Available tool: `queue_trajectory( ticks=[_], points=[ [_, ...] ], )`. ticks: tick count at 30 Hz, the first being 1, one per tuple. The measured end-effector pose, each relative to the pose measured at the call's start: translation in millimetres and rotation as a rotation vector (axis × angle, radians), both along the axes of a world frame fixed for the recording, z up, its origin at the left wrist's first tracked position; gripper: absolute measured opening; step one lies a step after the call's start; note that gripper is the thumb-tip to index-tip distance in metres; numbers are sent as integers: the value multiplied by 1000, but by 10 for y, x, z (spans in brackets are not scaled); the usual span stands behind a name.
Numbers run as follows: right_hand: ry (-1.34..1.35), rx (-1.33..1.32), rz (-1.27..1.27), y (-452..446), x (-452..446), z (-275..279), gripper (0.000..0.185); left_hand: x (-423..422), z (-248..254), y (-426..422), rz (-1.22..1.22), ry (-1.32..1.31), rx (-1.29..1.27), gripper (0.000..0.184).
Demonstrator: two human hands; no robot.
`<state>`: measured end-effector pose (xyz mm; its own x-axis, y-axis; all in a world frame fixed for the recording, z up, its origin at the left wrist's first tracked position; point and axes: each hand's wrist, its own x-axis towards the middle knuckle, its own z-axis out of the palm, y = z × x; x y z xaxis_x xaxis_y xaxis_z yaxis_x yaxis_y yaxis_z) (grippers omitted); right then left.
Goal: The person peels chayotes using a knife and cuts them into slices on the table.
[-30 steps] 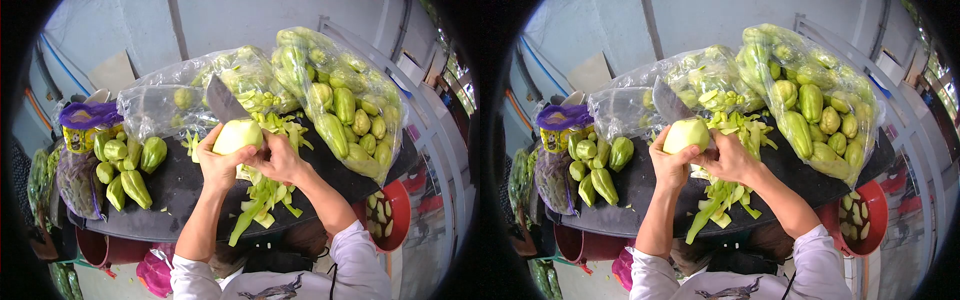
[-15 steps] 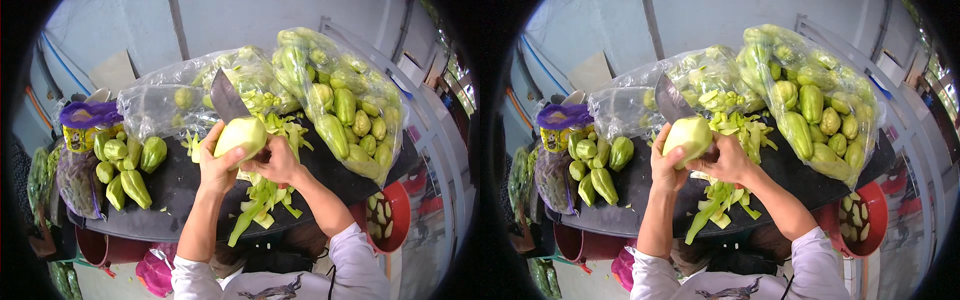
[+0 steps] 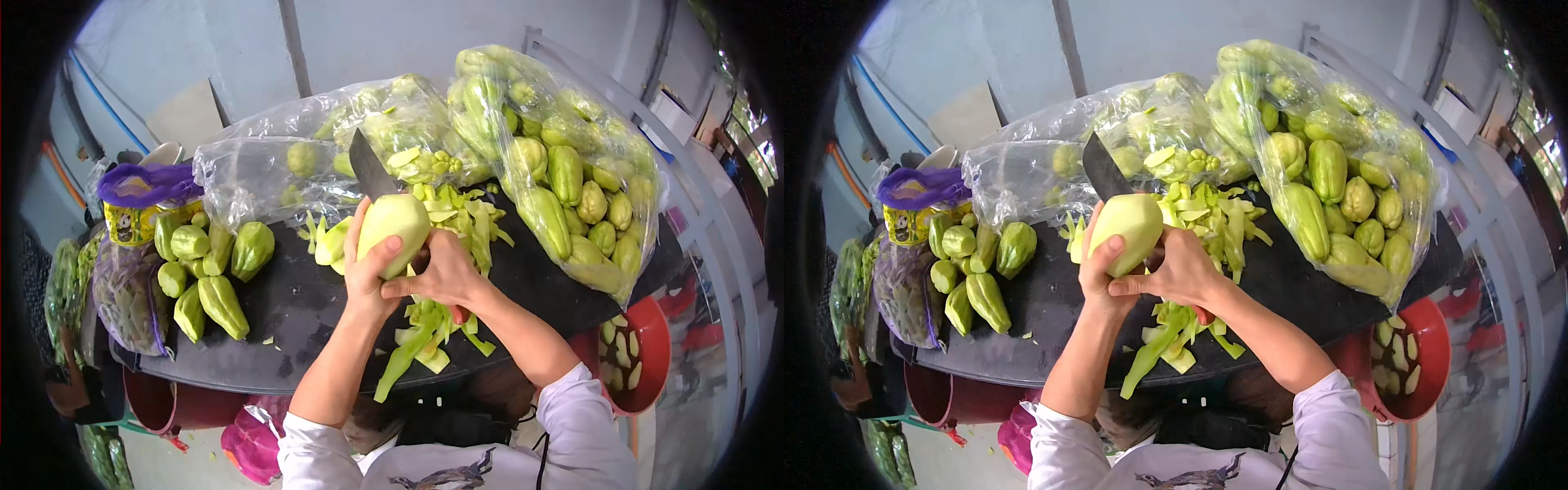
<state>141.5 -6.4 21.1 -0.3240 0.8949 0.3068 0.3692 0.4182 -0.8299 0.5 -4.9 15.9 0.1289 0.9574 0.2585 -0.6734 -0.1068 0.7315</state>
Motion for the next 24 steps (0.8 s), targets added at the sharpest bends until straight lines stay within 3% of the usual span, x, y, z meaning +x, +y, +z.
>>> queue_trajectory(
  ticks=[2, 5, 10, 13, 18, 20, 22, 24],
  points=[
    [25, 8, -3, 19, -24, -43, 84, 55, -35, -18, 117, 31, -37, 75],
    [37, 46, -32, 3, -39, -49, 86, 1, -88, 1, -15, -143, -54, 86],
    [43, 102, -52, -27, -68, 3, 89, 0, -122, -12, -11, -195, -39, 86],
    [-37, -12, -42, -65, -56, 60, 92, 18, -135, -20, 8, -212, -31, 86],
    [2, 121, -72, -8, -34, -41, 96, 22, -56, -57, 45, -239, -50, 84],
    [-36, 107, -69, -60, 33, 47, 93, -66, 38, -23, -192, -193, 87, 81],
    [-71, 92, -67, -64, 59, 80, 89, -40, 138, -66, -180, -180, 101, 79],
    [-130, 226, -111, -21, 65, 43, 98, -17, 165, -79, -122, -140, 68, 74]
  ],
)
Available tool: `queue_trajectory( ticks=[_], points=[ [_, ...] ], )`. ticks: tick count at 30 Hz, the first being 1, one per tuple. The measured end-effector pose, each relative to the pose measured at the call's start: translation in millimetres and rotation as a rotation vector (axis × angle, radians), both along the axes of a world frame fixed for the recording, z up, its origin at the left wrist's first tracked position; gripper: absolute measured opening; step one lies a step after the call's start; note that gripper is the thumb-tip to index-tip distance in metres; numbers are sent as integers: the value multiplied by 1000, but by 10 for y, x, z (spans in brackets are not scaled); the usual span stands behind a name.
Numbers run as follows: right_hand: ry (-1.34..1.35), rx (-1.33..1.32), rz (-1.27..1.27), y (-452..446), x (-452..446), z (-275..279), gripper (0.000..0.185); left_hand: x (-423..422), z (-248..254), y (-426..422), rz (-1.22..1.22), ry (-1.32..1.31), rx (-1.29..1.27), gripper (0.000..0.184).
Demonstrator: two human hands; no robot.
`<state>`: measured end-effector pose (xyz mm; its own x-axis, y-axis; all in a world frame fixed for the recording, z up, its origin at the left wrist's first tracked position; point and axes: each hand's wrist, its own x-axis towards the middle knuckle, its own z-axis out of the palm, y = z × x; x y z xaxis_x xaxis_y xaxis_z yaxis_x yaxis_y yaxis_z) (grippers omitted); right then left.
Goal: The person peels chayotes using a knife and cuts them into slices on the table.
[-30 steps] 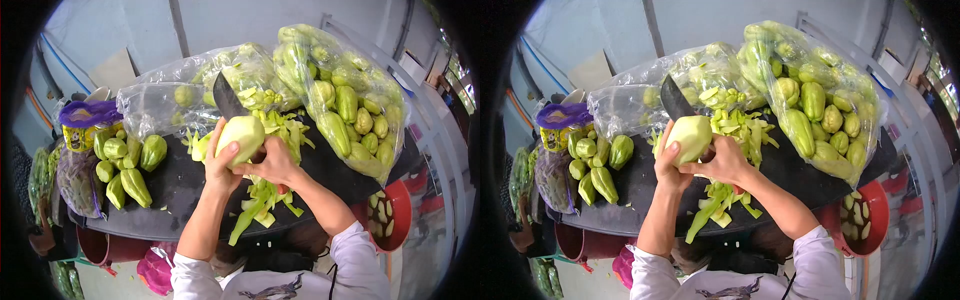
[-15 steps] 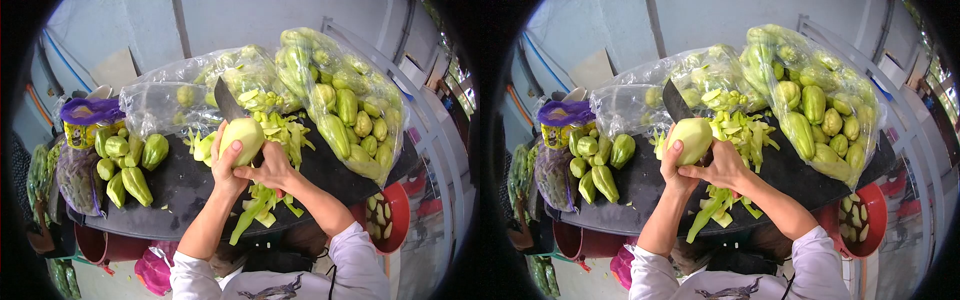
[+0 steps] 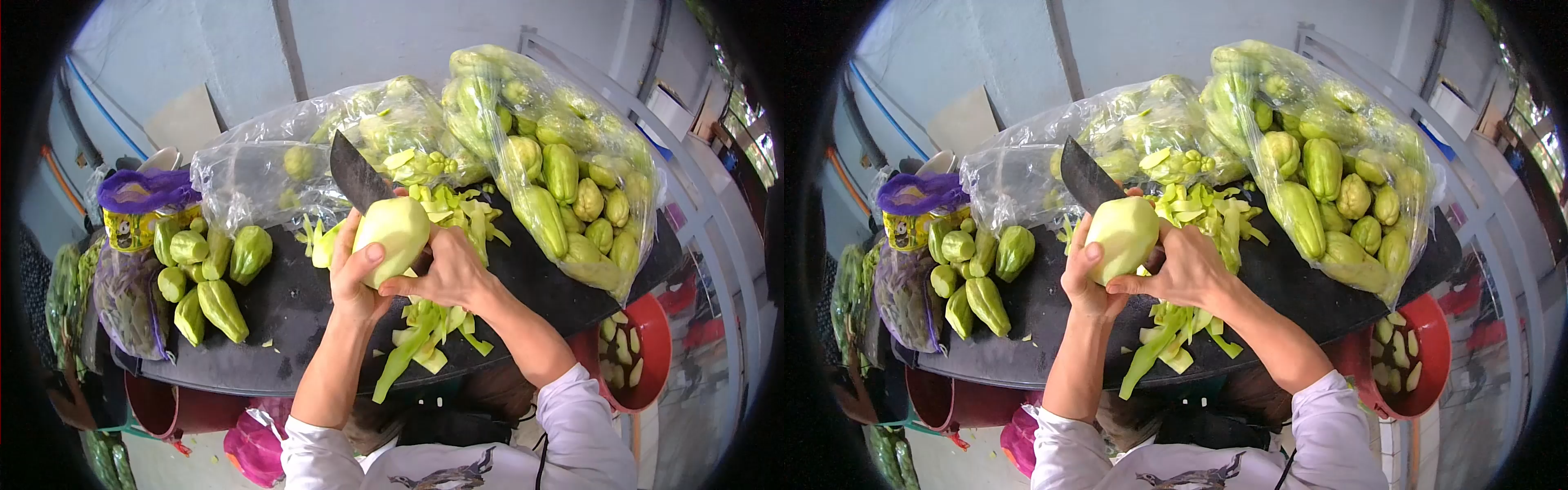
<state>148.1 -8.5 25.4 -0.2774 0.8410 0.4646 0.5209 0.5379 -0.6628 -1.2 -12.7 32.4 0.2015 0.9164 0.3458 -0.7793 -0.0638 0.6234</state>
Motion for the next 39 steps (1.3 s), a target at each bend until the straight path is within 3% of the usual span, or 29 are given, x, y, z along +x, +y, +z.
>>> queue_trajectory(
  ticks=[4, 9, 21, 25, 31, 34, 37, 39],
  points=[
    [-4, 61, -44, -12, -30, -45, 97, -72, 2, 22, -33, 83, -2, 73],
    [-107, -59, -64, -69, -23, 2, 93, -13, -13, -5, 8, -19, -43, 73],
    [-148, -17, -54, -26, -143, -208, 85, 59, -107, 110, 178, -118, -56, 71],
    [-139, -54, -30, -33, -153, -177, 81, 39, -158, 163, 119, -133, -59, 70],
    [-168, -60, -10, -48, -188, -142, 73, 65, -165, 146, 96, -154, -88, 81],
    [-108, -29, -9, -94, -254, -116, 68, 88, -181, 179, 242, -90, -111, 89],
    [-136, -118, -15, -74, -231, -93, 64, 105, -262, 251, 295, -157, -83, 95],
    [-4, -223, 43, -4, -225, -177, 66, 47, -285, 299, 314, -155, -73, 97]
  ],
)
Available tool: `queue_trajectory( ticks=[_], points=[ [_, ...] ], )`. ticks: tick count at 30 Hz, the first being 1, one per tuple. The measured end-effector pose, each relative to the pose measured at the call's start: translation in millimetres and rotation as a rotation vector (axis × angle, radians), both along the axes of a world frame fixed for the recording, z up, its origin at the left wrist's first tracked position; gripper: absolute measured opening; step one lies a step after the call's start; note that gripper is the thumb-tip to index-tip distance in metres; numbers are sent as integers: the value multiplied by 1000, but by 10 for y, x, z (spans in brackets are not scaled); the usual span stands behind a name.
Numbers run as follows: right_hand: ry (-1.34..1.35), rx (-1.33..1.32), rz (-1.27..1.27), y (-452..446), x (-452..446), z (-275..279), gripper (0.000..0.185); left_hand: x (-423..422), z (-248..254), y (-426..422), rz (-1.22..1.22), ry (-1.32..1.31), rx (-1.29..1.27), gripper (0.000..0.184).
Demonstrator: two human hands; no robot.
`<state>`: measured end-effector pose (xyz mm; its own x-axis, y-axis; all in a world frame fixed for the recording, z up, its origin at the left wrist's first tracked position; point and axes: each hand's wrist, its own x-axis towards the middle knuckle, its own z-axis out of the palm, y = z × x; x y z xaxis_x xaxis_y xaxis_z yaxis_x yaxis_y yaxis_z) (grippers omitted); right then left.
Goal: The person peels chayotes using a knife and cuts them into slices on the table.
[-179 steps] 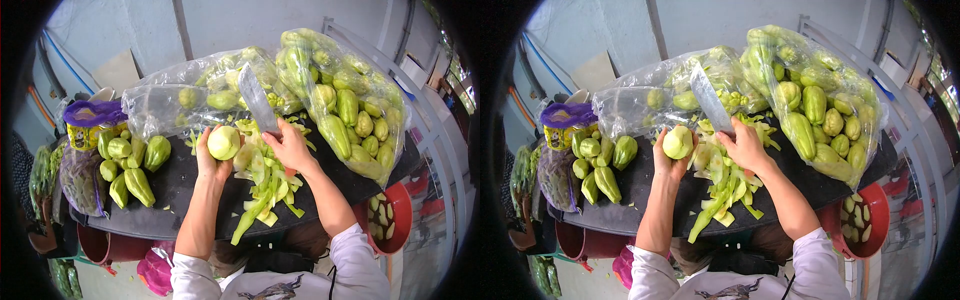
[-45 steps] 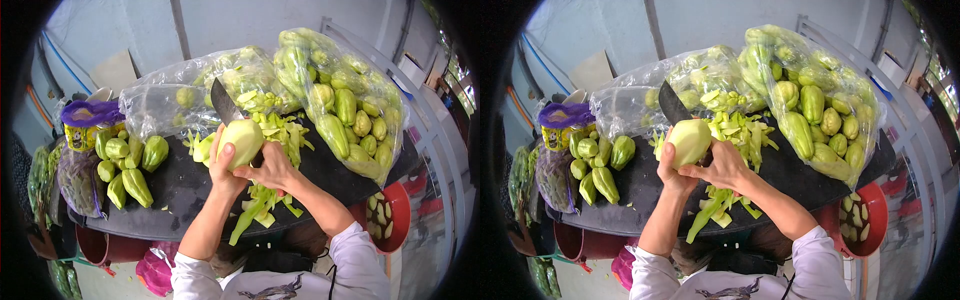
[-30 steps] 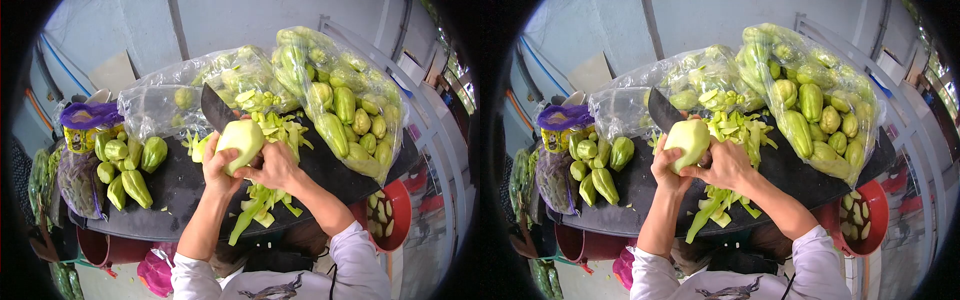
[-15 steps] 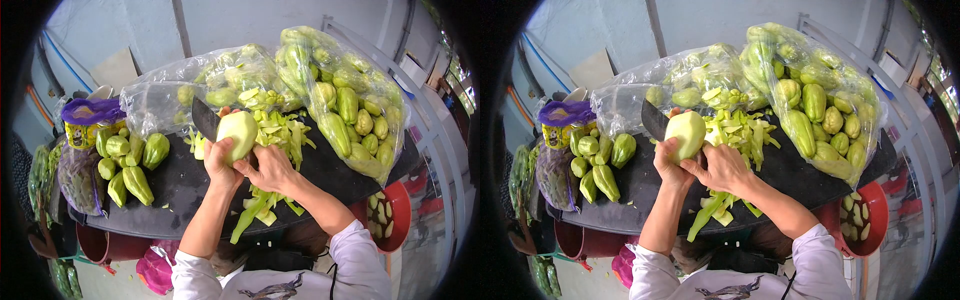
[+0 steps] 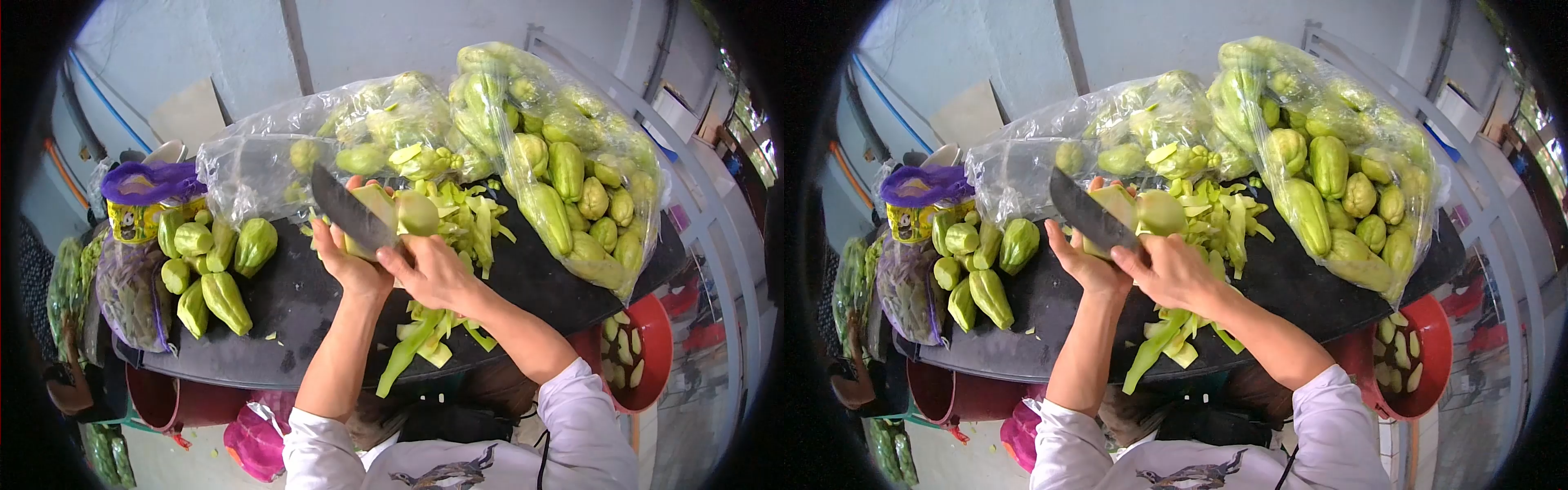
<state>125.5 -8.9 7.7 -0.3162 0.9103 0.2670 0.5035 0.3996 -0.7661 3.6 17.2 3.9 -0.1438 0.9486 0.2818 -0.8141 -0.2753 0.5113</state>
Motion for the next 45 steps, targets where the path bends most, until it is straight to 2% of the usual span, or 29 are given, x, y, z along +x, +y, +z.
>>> queue_trajectory(
  ticks=[2, 4, 6, 7, 9, 10, 11, 12, 13, 16, 18, 20, 21, 22, 24, 26, 29, 30, 32, 34, 36, 37, 38, 40, 42, 44, 45],
  points=[
    [72, -53, -68, 59, 49, 8, 69, -100, -21, 74, -194, -65, 34, 81],
    [137, -119, -117, 153, 169, 11, 66, -142, 8, 102, -103, -128, -150, 64],
    [251, -115, -129, 238, 262, -37, 59, -174, 36, 119, -126, -114, -204, 57],
    [253, -115, -131, 235, 298, -49, 59, -166, 42, 111, -128, -112, -204, 57],
    [192, -155, -152, 211, 347, -12, 43, -136, 50, 94, -128, 51, -214, 57],
    [193, -154, -153, 179, 327, 21, 43, -115, 34, 91, -128, 52, -213, 57],
    [341, -125, -88, 133, 279, 57, 39, -77, 6, 90, -95, 82, -149, 59],
    [488, -95, -23, 108, 229, 77, 41, -34, 15, 78, -64, 113, -83, 61],
    [678, -117, 70, 109, 183, 69, 50, -5, 53, 40, -64, 88, -110, 55],
    [809, -73, 86, 169, 66, -50, 52, 65, 107, -8, -44, 28, -141, 57],
    [784, -43, 48, 206, 78, -105, 51, -1, 119, -42, -113, 27, -138, 62],
    [841, -150, -6, 237, 143, -103, 55, -121, 43, 18, -260, -116, -16, 67],
    [881, -143, -12, 278, 157, -121, 55, -126, 64, 14, -262, -140, -75, 69],
    [880, -146, -12, 299, 189, -126, 55, -142, 71, 3, -260, -142, -76, 69],
    [824, -78, 14, 338, 285, -99, 53, -165, 85, -1, -405, -146, -145, 69],
    [746, -40, -11, 367, 399, -53, 53, -135, 116, -10, -379, -110, -196, 67],
    [573, 51, -46, 419, 576, -2, 56, -183, 235, -56, -507, 214, -399, 61],
    [574, 50, -44, 426, 616, 17, 56, -185, 192, -33, -506, 214, -400, 61],
    [544, 64, 12, 419, 659, 55, 61, -193, 83, 17, -700, 376, -352, 55],
    [581, 18, -19, 372, 632, 83, 64, -152, 33, 26, -689, 363, -433, 52],
    [443, 101, -36, 367, 635, 78, 58, -128, 33, 37, -569, 35, -399, 51],
    [446, 101, -37, 335, 632, 92, 58, -154, 77, 27, -508, 20, -373, 52],
    [482, -44, -26, 279, 623, 115, 52, -196, 89, 15, -481, 18, -339, 54],
    [516, -191, -11, 215, 577, 111, 46, -246, 101, 28, -390, -55, -292, 55],
    [455, -273, 2, 191, 490, 62, 33, -320, 88, 52, -351, -70, -264, 54],
    [379, -71, 47, 199, 397, -24, 28, -416, 28, 97, -402, -153, -118, 54],
    [256, -34, 36, 178, 368, -30, 29, -357, 202, 16, -250, -186, -305, 54]
  ],
)
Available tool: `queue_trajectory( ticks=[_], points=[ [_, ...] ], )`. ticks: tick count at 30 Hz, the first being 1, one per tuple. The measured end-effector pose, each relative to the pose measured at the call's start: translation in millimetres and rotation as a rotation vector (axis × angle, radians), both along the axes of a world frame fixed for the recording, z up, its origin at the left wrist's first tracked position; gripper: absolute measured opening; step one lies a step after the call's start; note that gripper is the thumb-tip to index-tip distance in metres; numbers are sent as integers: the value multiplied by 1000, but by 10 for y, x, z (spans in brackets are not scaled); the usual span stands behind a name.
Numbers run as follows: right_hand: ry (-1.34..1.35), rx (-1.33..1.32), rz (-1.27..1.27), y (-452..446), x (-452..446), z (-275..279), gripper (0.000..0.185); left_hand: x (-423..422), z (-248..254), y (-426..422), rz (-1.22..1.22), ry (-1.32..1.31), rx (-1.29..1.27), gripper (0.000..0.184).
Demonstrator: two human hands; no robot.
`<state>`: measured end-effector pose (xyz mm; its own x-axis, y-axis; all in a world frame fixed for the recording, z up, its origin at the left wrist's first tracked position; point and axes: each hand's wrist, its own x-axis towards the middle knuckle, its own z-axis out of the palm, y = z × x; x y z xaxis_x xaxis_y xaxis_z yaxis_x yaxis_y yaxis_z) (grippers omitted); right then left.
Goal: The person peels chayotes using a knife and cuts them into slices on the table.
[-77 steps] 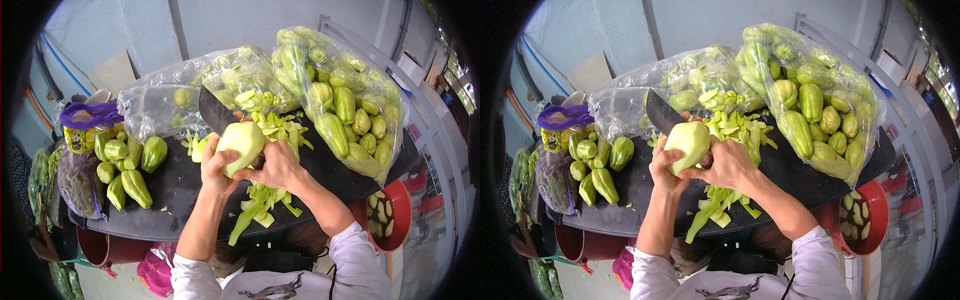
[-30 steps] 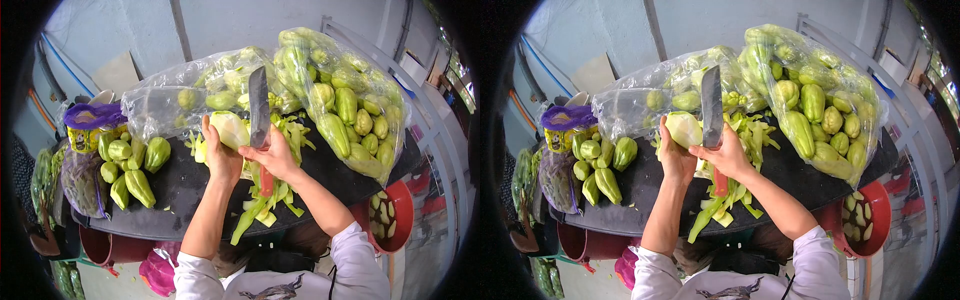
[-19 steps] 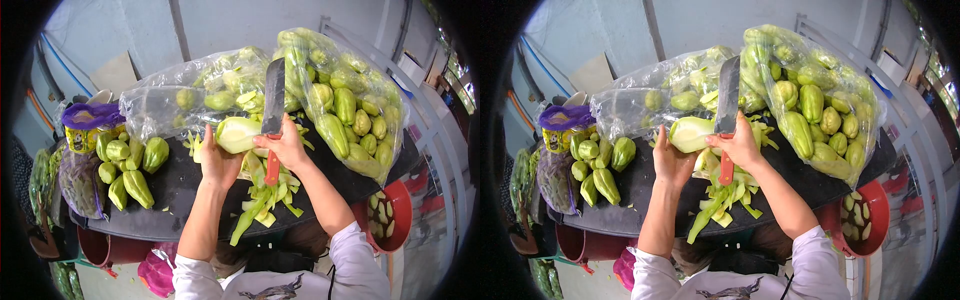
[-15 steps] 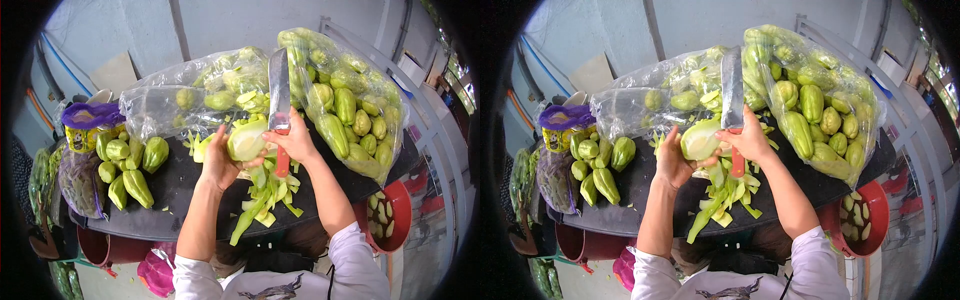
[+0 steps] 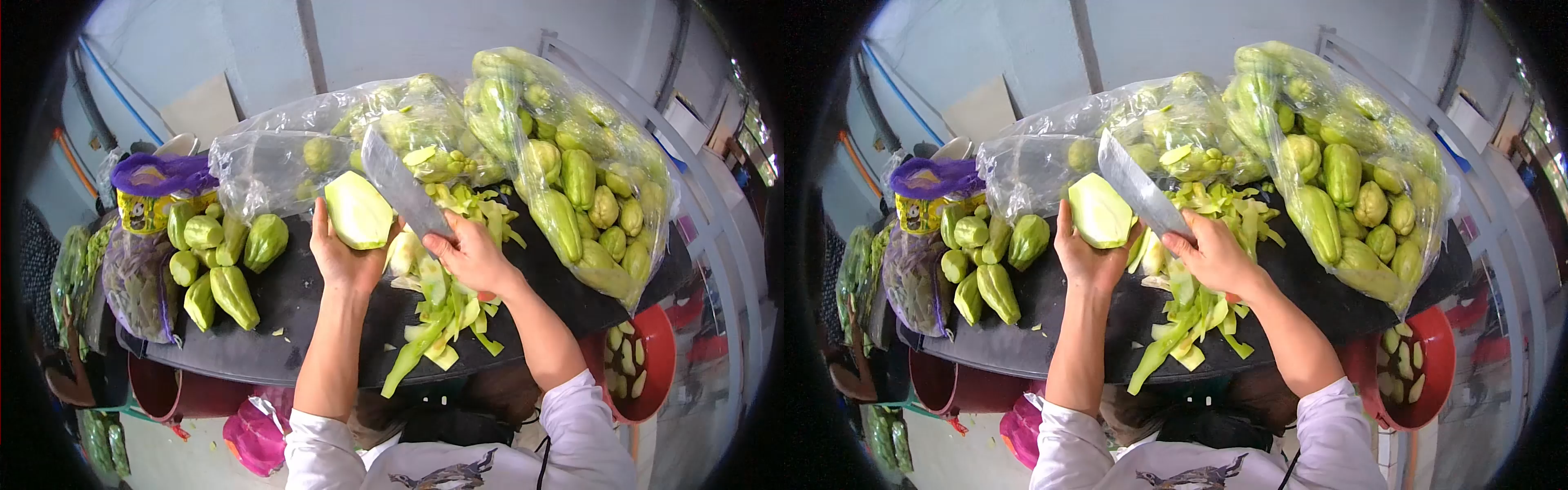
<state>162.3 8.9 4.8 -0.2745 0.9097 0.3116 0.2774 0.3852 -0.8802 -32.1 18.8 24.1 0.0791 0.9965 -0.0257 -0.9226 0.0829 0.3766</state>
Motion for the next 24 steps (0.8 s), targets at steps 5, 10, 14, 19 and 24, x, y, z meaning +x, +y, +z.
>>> queue_trajectory(
  ticks=[5, 10, 14, 19, 24],
  points=[
    [-154, 2, 33, -76, -74, 86, 29, -85, -1, 25, 71, -113, 5, 53],
    [-151, 46, 36, -75, -89, 44, 30, -104, -22, 64, 138, -120, 95, 52],
    [-168, 49, 26, -73, -80, 15, 33, -119, -56, 79, 154, -95, 148, 52],
    [-171, 43, 34, -74, -69, 37, 35, -99, -10, 47, 166, -92, 119, 53],
    [-137, 9, 63, -39, -84, -48, 34, -14, -22, 3, 138, -90, 88, 51]
  ],
)
